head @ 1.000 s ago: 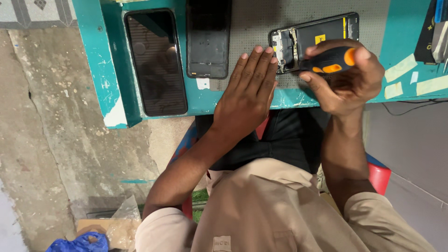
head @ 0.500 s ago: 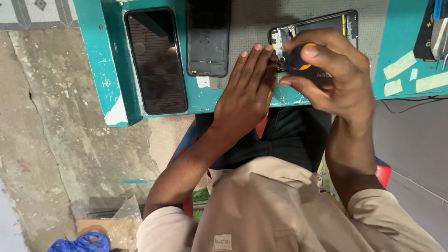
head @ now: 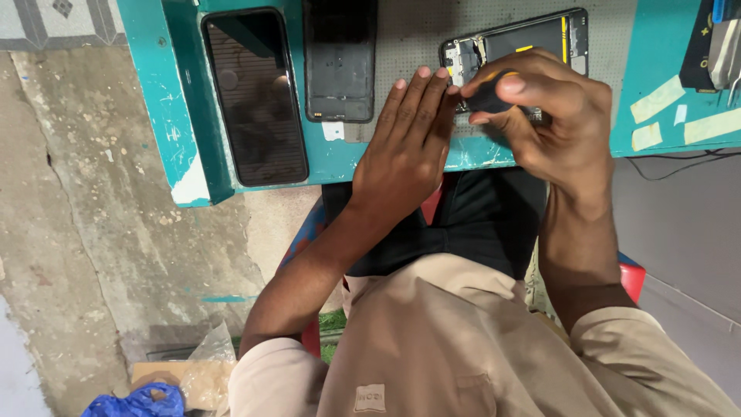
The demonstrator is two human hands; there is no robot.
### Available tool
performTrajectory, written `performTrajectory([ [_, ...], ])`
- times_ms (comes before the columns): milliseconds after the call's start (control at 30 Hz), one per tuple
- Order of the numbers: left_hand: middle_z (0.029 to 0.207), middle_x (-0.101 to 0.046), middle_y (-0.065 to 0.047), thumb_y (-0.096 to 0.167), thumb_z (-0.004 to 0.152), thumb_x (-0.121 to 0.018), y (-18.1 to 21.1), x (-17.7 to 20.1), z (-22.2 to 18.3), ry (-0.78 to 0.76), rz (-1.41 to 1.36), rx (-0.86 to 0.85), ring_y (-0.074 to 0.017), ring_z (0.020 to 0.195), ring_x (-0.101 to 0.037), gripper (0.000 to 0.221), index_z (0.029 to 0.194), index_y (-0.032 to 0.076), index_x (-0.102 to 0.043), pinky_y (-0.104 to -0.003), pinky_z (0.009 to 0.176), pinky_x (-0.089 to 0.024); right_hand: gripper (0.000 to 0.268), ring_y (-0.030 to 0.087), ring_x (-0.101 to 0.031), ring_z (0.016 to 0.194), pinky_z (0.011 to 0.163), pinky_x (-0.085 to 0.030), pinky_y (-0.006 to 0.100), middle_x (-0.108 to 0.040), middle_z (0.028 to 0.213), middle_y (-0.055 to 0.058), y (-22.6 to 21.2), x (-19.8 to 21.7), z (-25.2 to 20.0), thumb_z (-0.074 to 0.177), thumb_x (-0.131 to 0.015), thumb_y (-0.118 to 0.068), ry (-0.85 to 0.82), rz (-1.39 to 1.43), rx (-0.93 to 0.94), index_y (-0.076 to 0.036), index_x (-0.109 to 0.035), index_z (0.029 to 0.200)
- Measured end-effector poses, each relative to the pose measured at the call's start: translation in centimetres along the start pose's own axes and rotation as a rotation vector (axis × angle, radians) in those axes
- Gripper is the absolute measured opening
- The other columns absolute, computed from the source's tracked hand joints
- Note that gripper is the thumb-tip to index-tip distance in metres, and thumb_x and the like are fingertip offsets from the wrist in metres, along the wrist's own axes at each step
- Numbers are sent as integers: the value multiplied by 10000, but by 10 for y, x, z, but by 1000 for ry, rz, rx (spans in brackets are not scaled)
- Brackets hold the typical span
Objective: The person uses a screwdriver to manipulate the internal components of a disassembled smartphone on a workbench. They repeatedly pry at the battery area and adjust small parts within the device's chassis while other phone parts and tools remain on the table.
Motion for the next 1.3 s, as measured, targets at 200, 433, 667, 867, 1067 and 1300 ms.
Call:
performTrajectory([
  [200, 1577, -464, -239, 132, 1090, -630, 0, 0, 0, 16, -18, 8, -371, 1520, -404, 456, 1478, -85, -526, -506, 1296, -307, 544, 352, -722, 1135, 872, -649, 317, -673, 1147, 230, 2, 3, -7, 1031, -539, 210, -12, 218, -151, -174, -424, 1398],
  [433, 1588, -451, -242, 154, 1109, -642, 0, -3, 0, 32, 2, -1, -370, 1525, -389, 495, 1519, -78, -490, -508, 1300, -296, 545, 362, -659, 1197, 1030, -582, 375, -599, 1255, 293, 1, 12, 0, 1018, -633, 154, -101, 200, -48, -130, -269, 1308],
  [667, 1589, -446, -229, 136, 1079, -645, 2, -3, 0, 5, -4, 9, -359, 1527, -380, 485, 1501, -67, -520, -514, 1294, -305, 614, 293, -689, 1070, 841, -641, 324, -585, 1167, 241, 1, 7, -2, 916, -809, 127, 39, 102, -82, -116, -416, 1320],
  [867, 1582, -467, -227, 140, 1101, -645, 2, -4, 0, 39, -5, 6, -355, 1522, -400, 446, 1484, -68, -550, -504, 1295, -313, 523, 296, -715, 1121, 865, -673, 335, -635, 1224, 254, 4, 7, -12, 1005, -608, 253, 40, 188, -142, -110, -425, 1335],
  [1067, 1577, -461, -234, 149, 1100, -649, 2, -6, 0, 33, -24, 14, -360, 1518, -401, 455, 1484, -67, -537, -509, 1291, -312, 584, 347, -676, 1212, 965, -608, 357, -609, 1248, 292, -2, 13, -4, 968, -527, 279, -37, 212, -155, -110, -326, 1355],
  [1300, 1583, -447, -235, 147, 1085, -649, 1, -6, 0, 26, -19, 9, -365, 1516, -397, 477, 1492, -67, -521, -520, 1287, -314, 650, 318, -647, 1107, 927, -622, 354, -551, 1177, 245, -6, 2, 5, 846, -828, 137, 70, 32, -46, -64, -413, 1304],
])
Point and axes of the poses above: each hand's wrist, its own z-axis towards the middle knuckle, its own x-axis out of the back of the hand, y = z × x, the point moved 1 cm from there along z, towards the middle knuckle
